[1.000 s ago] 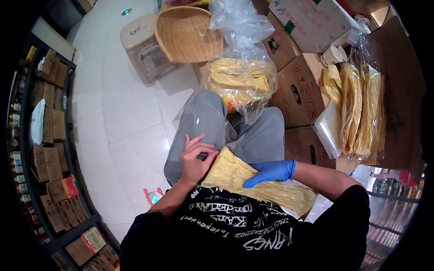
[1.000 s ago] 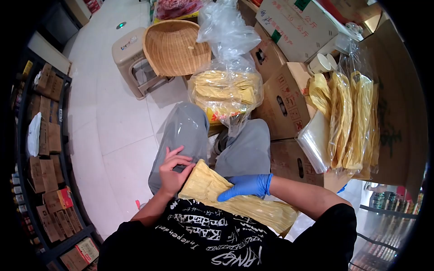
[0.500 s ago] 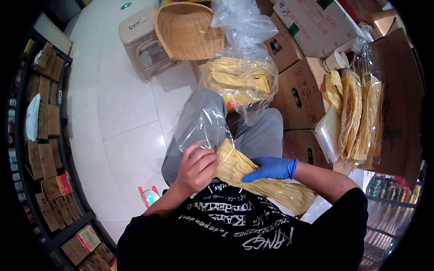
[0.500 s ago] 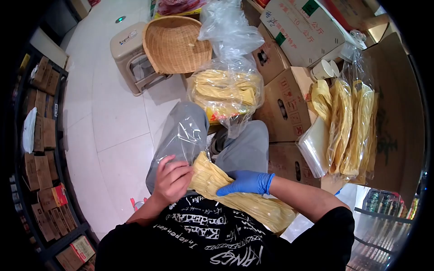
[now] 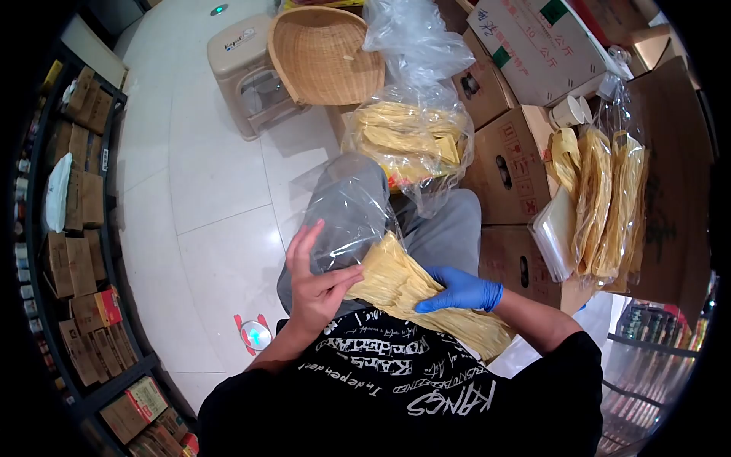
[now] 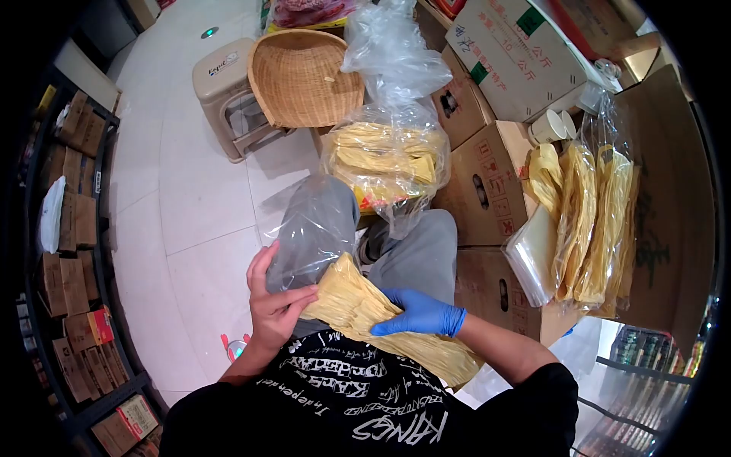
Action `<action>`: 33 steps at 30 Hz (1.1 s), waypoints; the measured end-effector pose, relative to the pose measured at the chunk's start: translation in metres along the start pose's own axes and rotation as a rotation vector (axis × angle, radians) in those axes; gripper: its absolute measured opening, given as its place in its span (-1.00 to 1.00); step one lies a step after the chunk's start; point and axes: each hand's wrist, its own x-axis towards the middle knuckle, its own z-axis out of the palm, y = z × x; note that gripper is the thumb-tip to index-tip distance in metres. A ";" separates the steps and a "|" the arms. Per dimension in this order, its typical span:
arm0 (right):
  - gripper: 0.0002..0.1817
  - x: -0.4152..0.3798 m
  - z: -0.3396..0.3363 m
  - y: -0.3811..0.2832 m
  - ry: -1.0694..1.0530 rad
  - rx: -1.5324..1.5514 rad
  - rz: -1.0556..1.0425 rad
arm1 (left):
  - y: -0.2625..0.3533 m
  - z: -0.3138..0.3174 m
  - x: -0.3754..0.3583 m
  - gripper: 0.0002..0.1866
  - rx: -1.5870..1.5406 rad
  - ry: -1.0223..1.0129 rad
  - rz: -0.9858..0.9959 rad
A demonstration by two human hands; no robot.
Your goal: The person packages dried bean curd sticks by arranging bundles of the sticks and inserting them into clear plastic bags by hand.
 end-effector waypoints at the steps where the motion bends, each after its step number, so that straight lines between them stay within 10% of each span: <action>1: -0.17 0.001 0.001 0.003 0.000 0.002 -0.001 | -0.001 0.002 -0.004 -0.74 0.001 -0.002 0.001; 13: -0.21 0.018 0.012 0.017 0.040 0.209 0.092 | -0.053 0.040 -0.033 -0.90 -0.664 -0.099 -0.404; 21: -0.22 0.031 0.014 0.026 0.067 0.163 0.045 | -0.042 0.052 -0.022 -0.05 -0.754 0.285 -0.721; 33: -0.21 0.035 0.011 0.030 0.054 -0.029 0.050 | -0.020 0.035 -0.015 0.35 -0.754 0.293 -0.789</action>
